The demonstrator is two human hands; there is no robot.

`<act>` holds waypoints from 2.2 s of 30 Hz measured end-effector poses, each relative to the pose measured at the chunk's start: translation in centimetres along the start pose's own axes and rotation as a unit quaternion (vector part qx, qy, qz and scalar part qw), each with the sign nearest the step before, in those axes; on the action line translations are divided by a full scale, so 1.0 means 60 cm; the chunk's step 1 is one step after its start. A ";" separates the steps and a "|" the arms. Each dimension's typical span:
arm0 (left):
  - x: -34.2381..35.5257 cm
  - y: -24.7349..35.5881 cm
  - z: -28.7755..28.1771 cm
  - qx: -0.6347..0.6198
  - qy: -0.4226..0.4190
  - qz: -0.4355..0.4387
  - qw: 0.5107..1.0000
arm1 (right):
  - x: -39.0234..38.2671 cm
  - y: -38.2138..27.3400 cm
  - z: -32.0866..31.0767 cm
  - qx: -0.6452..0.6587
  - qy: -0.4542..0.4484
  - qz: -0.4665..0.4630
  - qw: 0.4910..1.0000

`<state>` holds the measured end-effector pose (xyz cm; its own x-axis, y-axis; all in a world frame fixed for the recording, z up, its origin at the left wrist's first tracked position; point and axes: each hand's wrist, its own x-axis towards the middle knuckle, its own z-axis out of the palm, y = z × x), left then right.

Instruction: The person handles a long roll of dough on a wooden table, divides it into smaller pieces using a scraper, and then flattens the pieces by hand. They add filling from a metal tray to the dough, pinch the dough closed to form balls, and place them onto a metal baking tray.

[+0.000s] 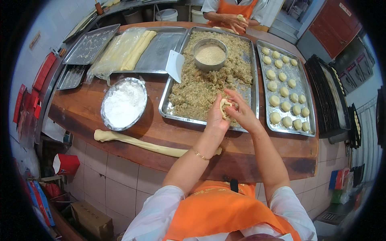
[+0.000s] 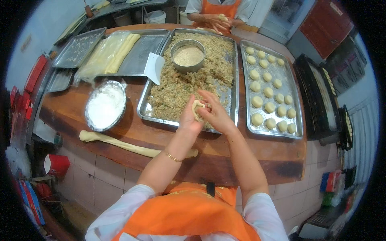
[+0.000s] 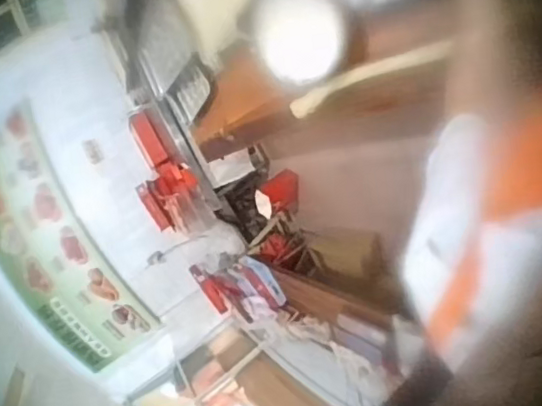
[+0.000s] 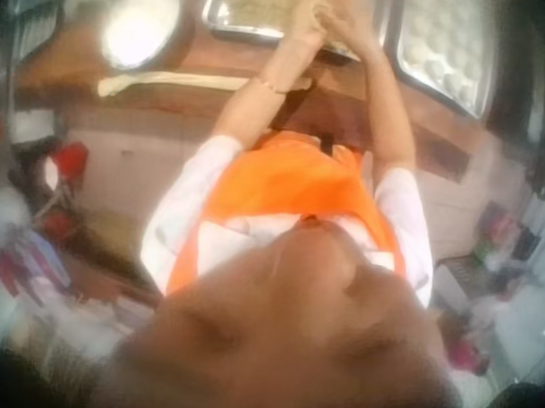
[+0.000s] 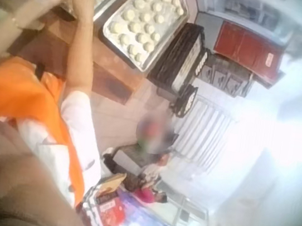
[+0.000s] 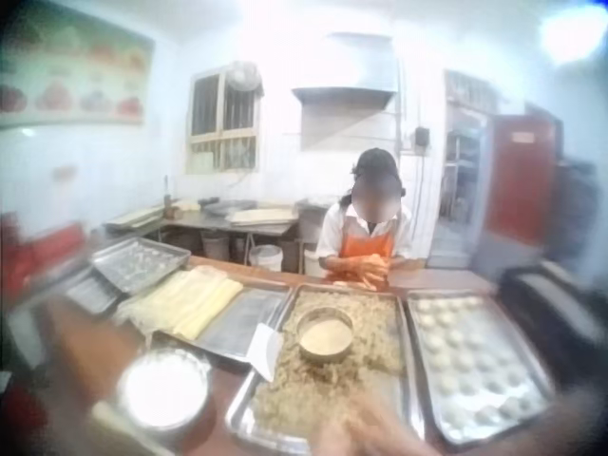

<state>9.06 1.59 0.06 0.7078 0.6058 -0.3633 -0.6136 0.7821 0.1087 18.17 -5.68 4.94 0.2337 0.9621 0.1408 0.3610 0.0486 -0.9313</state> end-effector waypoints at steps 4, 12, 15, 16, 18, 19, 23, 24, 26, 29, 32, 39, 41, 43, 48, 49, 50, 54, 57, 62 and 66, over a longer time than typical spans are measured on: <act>0.004 -0.002 0.000 0.020 0.042 0.030 0.998 | -0.001 0.015 0.026 -0.070 -0.005 0.010 0.998; 0.000 0.018 -0.026 -0.063 -0.024 -0.004 0.998 | 0.026 0.064 -0.054 -0.313 0.092 -0.012 0.945; -0.010 0.011 -0.004 -0.016 0.034 0.003 0.999 | 0.015 0.006 -0.027 -0.191 0.089 -0.035 0.977; -0.007 0.011 -0.015 0.016 0.032 0.022 0.999 | 0.016 -0.007 -0.017 -0.143 0.066 -0.028 0.987; -0.006 0.003 -0.023 0.007 0.030 0.004 1.000 | 0.014 0.005 -0.018 -0.152 -0.007 -0.038 0.988; -0.009 0.000 -0.025 0.004 0.031 -0.005 1.000 | 0.011 0.026 -0.014 -0.094 -0.027 -0.010 0.995; -0.001 -0.008 -0.030 0.020 0.044 -0.002 0.999 | -0.002 0.048 0.017 -0.007 -0.044 0.018 0.999; 0.008 -0.010 -0.038 0.030 0.036 0.015 0.999 | -0.003 0.069 0.021 -0.031 -0.030 -0.008 0.999; 0.029 -0.015 -0.069 0.046 0.024 0.051 0.997 | -0.008 0.075 0.032 -0.020 -0.027 0.000 0.999; 0.024 -0.010 -0.064 0.081 0.031 0.043 0.995 | -0.010 0.038 0.037 0.090 -0.047 0.064 0.993; -0.018 0.007 -0.019 -0.025 -0.006 -0.032 0.999 | -0.005 0.010 0.017 0.194 -0.041 0.066 0.978; -0.042 -0.002 -0.014 0.082 -0.008 0.043 0.996 | -0.001 0.006 0.010 0.131 -0.043 0.109 0.985; -0.024 -0.010 -0.043 0.095 -0.014 0.070 0.993 | -0.010 0.004 0.026 0.081 -0.041 0.074 0.993; -0.020 -0.013 -0.046 0.107 -0.012 0.087 0.990 | -0.013 0.019 0.045 -0.020 -0.014 0.018 1.000; -0.042 0.012 -0.023 0.076 -0.108 -0.010 0.991 | -0.010 0.026 0.031 0.199 0.015 0.103 0.974; -0.056 0.017 -0.006 0.106 -0.117 0.005 0.988 | -0.006 0.005 0.020 0.278 0.018 0.121 0.953; -0.072 0.020 0.011 0.135 -0.125 0.020 0.983 | -0.005 -0.013 0.014 0.354 0.021 0.139 0.925; -0.058 0.029 -0.022 0.211 -0.194 0.044 0.957 | -0.016 -0.036 0.024 0.195 -0.015 0.100 0.975; -0.050 0.021 -0.038 0.221 -0.169 0.066 0.958 | -0.026 -0.025 0.044 0.168 0.003 0.126 0.978; -0.063 0.011 -0.015 0.161 -0.076 0.074 0.981 | -0.027 -0.023 0.020 0.130 -0.095 0.009 0.987; -0.073 0.029 -0.026 0.145 -0.175 -0.013 0.974 | -0.023 -0.023 -0.005 -0.138 -0.103 -0.062 0.983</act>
<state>4.33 0.06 0.38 0.8291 0.5578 -0.0375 -0.5049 0.7759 0.3781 17.59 -7.18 6.15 -0.0062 0.9887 0.1500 0.6126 0.1223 -0.7808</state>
